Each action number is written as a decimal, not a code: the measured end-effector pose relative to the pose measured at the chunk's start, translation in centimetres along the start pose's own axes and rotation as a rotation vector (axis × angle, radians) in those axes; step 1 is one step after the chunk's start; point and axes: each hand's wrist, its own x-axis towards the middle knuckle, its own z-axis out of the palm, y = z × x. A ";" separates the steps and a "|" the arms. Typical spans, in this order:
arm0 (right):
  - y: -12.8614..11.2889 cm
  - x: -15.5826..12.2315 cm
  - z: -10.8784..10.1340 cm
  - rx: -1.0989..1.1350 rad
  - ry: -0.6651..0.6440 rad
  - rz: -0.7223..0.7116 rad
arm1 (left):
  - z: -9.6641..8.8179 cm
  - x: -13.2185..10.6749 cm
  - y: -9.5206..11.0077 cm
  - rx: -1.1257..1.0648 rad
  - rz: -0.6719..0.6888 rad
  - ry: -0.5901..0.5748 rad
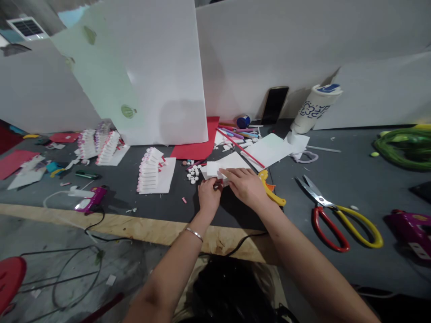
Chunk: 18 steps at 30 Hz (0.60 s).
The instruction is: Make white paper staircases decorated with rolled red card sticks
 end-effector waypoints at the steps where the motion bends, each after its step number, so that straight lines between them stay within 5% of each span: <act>1: 0.0 0.0 0.0 0.000 0.000 0.000 | 0.0 0.0 0.0 0.000 0.004 -0.003; 18: 0.1 0.1 0.0 -0.002 -0.009 0.022 | 0.0 0.5 -0.9 -0.108 -0.016 0.027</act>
